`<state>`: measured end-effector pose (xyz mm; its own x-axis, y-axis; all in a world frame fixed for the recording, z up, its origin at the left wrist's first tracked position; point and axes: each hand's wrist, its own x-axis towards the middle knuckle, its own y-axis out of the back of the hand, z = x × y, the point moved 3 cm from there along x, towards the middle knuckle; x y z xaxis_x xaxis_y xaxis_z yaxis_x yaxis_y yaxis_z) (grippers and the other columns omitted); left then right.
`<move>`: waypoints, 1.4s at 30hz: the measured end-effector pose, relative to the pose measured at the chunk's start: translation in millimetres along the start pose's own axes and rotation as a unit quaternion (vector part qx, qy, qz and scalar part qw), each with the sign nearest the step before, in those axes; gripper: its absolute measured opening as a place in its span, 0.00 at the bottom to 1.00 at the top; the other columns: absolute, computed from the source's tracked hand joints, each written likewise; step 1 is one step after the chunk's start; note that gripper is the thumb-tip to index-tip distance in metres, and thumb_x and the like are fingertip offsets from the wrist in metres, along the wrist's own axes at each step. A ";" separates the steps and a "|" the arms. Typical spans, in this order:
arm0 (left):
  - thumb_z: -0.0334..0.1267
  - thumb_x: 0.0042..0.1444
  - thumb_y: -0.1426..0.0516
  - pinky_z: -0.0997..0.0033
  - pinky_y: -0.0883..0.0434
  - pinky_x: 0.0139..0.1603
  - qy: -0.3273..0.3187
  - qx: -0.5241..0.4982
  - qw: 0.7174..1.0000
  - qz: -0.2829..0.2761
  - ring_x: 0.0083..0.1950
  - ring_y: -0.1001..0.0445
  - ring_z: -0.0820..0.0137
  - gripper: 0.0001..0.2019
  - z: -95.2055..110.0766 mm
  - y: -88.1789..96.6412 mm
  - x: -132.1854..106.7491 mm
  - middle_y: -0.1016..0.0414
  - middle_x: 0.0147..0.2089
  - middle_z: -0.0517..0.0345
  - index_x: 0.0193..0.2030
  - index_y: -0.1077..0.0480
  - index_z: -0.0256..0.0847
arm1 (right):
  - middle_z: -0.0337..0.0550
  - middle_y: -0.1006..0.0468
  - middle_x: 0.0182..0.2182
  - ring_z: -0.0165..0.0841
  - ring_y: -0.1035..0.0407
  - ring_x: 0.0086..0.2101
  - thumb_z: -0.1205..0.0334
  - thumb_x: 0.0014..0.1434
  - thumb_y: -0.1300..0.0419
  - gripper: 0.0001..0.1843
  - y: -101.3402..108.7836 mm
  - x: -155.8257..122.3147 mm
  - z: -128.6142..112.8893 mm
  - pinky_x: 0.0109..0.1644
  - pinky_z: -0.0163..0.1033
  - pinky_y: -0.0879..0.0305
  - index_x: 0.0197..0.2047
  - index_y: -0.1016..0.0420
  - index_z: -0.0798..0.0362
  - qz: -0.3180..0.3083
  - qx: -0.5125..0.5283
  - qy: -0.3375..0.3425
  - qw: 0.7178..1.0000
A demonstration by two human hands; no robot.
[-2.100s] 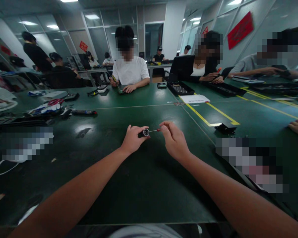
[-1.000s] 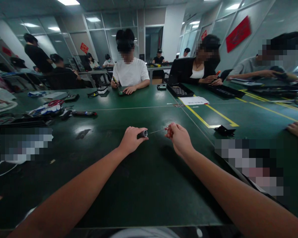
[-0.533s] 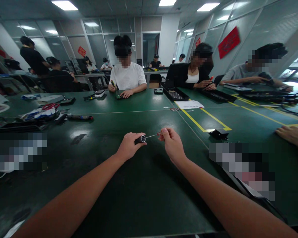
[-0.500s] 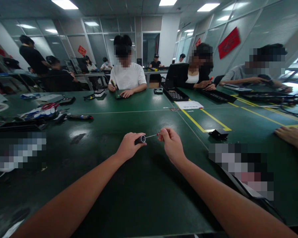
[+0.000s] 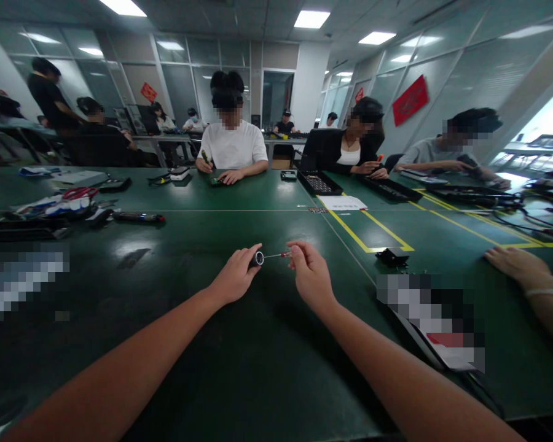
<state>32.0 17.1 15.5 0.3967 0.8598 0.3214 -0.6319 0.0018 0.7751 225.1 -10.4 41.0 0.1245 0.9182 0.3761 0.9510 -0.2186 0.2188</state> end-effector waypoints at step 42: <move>0.36 0.62 0.39 0.56 0.32 0.58 0.000 -0.011 0.999 0.039 0.52 0.27 0.61 0.17 1.9 6.1 0.1 0.23 0.50 0.54 0.58 0.29 0.43 | 0.42 0.23 0.35 0.36 0.29 0.34 0.48 0.68 0.48 0.15 1.5 2.3 3.8 0.41 0.43 0.34 0.46 0.30 0.49 -0.006 0.007 0.018 1.000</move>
<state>29.4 16.3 21.4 0.3451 0.8579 0.3807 -0.6753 -0.0548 0.7355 227.9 -7.4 38.7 0.1028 0.9081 0.4060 0.9562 -0.2026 0.2111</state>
